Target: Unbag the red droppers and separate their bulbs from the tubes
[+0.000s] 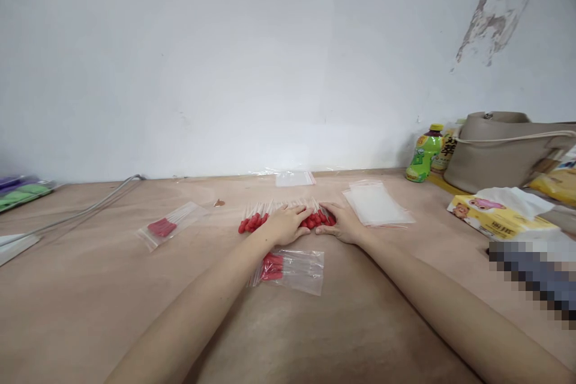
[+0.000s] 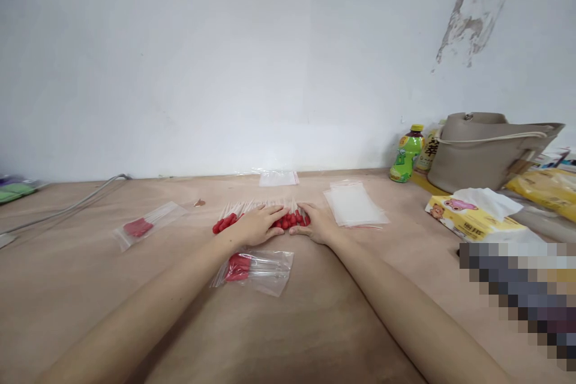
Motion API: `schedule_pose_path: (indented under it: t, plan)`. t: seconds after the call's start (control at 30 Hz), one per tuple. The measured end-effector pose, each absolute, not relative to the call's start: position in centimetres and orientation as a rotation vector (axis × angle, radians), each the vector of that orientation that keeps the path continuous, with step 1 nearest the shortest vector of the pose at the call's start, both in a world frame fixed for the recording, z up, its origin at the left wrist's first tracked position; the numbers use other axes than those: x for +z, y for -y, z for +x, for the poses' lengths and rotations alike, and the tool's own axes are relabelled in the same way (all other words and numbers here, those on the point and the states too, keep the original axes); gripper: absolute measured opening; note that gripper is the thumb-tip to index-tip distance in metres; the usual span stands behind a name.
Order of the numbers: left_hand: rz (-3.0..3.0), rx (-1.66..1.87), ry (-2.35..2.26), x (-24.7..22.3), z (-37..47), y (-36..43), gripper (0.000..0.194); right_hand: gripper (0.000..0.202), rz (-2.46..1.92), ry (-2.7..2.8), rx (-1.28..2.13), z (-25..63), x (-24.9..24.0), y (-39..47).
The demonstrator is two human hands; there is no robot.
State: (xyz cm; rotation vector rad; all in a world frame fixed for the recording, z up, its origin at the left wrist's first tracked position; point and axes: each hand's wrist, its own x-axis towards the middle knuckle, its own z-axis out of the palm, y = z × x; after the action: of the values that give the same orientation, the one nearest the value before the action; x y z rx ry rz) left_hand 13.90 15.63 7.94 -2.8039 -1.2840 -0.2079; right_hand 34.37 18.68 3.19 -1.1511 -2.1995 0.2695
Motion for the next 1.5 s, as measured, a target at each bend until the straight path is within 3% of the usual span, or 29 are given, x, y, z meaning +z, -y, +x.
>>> schedule_pose_path:
  t: [0.13,0.3,0.4,0.53,0.7,0.93,1.13,1.23,1.37,1.5]
  plan:
    - [-2.790,-0.423,1.220,8.7,13.3,-13.9,0.056,0.075,-1.133,2.149,0.185,34.3,3.4,-17.7]
    - [-2.693,-1.139,1.453,8.4,10.4,-9.6,0.030,0.028,-0.928,2.133,0.067,33.9,4.2,-13.9]
    - [-2.452,-1.525,1.834,7.1,8.1,-7.2,0.027,0.019,-0.802,2.144,0.132,32.8,4.8,-11.2]
    - [-2.425,-1.400,2.192,6.1,6.4,-5.4,0.030,0.022,-0.776,2.221,0.239,30.5,5.5,-8.3]
    - [-2.588,-1.054,2.147,6.1,6.5,-5.6,0.037,0.047,-0.874,2.389,0.344,29.4,5.4,-6.8]
    - [-2.621,-1.410,2.214,4.6,7.7,-5.9,0.033,0.064,-0.900,2.478,0.403,32.1,5.1,-8.1]
    - [-2.523,-1.509,2.135,4.9,8.8,-5.2,0.028,0.070,-0.900,2.456,0.423,33.0,5.2,-9.0]
    - [-2.637,-1.537,2.096,5.3,9.5,-4.9,0.026,0.057,-0.807,2.385,0.389,32.1,5.8,-8.7]
    - [-2.823,-1.599,2.043,5.4,10.4,-4.7,0.022,0.017,-0.731,2.270,0.337,29.9,6.8,-8.0]
    - [-2.914,-1.835,1.931,4.8,10.6,-5.1,0.019,0.014,-0.705,2.342,0.293,28.0,7.6,-7.8]
